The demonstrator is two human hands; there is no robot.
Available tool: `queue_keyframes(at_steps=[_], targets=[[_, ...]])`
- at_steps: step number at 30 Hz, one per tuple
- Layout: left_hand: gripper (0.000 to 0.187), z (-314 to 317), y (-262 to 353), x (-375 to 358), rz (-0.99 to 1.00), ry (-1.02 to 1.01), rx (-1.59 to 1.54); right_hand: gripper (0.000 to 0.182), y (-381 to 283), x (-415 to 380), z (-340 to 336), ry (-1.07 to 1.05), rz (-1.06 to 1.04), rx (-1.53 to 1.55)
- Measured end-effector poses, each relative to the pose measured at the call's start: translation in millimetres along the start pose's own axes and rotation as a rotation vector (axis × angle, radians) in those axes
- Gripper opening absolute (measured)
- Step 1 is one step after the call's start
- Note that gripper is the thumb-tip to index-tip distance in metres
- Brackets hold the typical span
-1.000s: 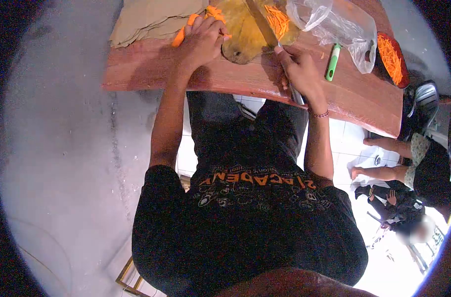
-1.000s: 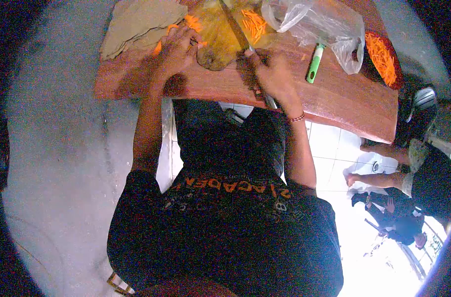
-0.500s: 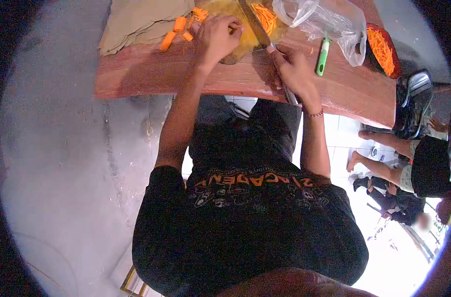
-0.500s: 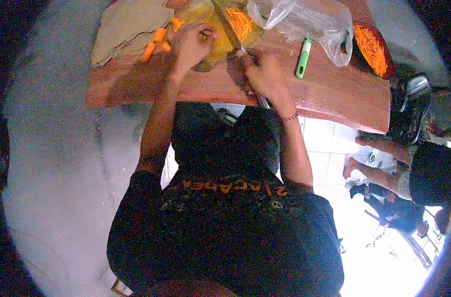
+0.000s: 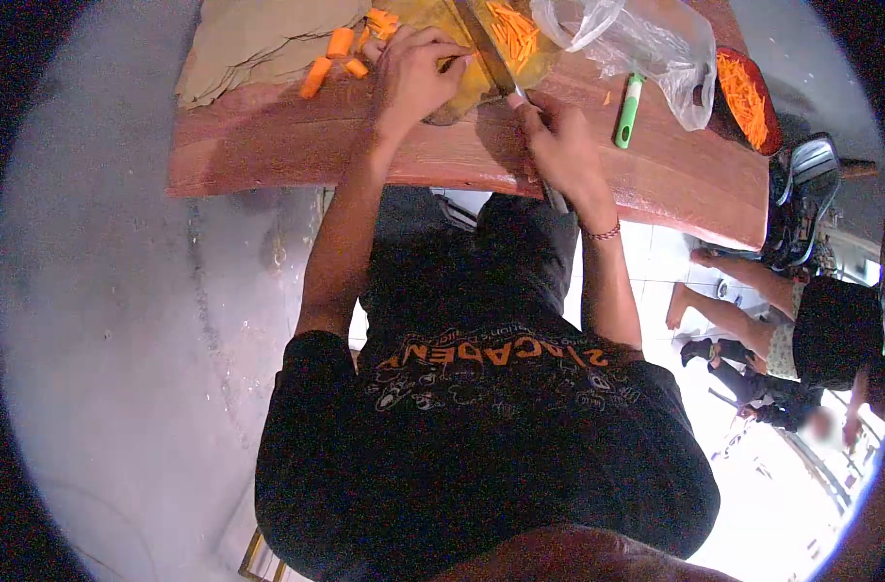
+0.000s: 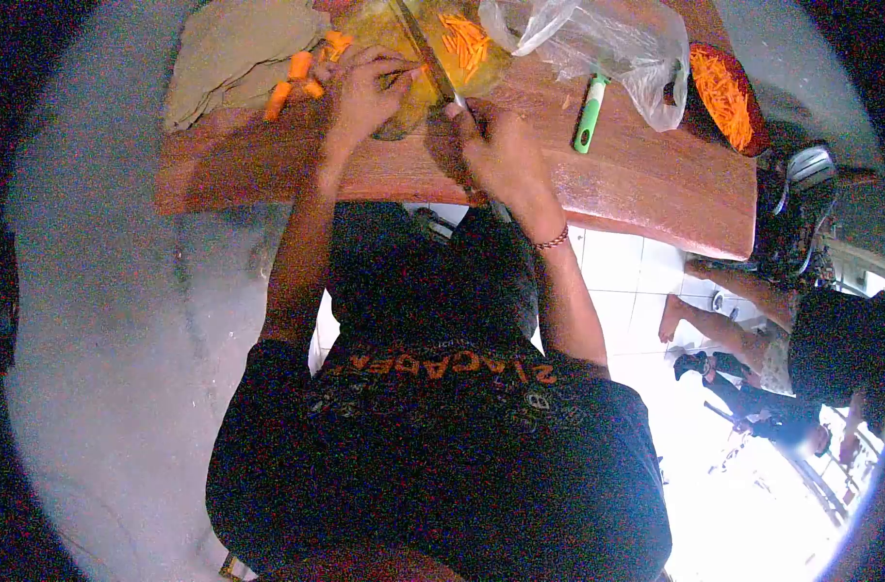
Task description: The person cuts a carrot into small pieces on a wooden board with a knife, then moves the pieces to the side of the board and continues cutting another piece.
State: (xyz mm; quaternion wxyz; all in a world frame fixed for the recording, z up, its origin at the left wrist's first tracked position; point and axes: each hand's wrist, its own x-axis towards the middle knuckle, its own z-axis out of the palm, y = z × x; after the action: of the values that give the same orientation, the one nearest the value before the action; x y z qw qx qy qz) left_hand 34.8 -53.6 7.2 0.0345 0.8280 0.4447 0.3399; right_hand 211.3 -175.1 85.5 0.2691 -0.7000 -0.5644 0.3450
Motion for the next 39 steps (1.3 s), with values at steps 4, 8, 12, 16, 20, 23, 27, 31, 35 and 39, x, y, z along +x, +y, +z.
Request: queue_keyframes(at_steps=[4,8,12,16,20,23,27,31,35,39], targets=[[0.013,6,-4,1,0.001,0.057,-0.084,0.041,1,-1,1,0.023,-0.056,0.006],[0.013,-3,6,1,0.013,0.082,0.049,0.039,-8,-2,1,0.066,-0.063,-0.06],[0.013,5,-2,-3,0.026,0.098,-0.049,0.038,-6,13,4,0.043,-0.053,-0.133],[0.013,-2,1,-6,0.075,0.126,-0.111,0.04,2,27,10,0.101,-0.138,-0.063],[0.014,-13,7,-8,0.102,0.078,-0.026,0.041,-2,25,4,0.104,-0.079,-0.068],[0.016,-9,3,-9,0.081,0.045,-0.059,0.042,-6,20,-1,0.049,-0.026,-0.027],[0.017,-14,9,-10,0.063,0.036,-0.007,0.042,3,19,3,0.094,-0.126,-0.047],[0.016,-7,3,-10,0.064,0.057,-0.048,0.041,-4,18,0,0.04,-0.062,-0.056],[0.014,-7,4,-10,0.069,0.023,-0.054,0.041,-4,13,3,0.101,-0.12,-0.065],[0.014,-14,8,-10,0.081,0.028,-0.045,0.042,0,15,6,0.07,-0.106,-0.035]])
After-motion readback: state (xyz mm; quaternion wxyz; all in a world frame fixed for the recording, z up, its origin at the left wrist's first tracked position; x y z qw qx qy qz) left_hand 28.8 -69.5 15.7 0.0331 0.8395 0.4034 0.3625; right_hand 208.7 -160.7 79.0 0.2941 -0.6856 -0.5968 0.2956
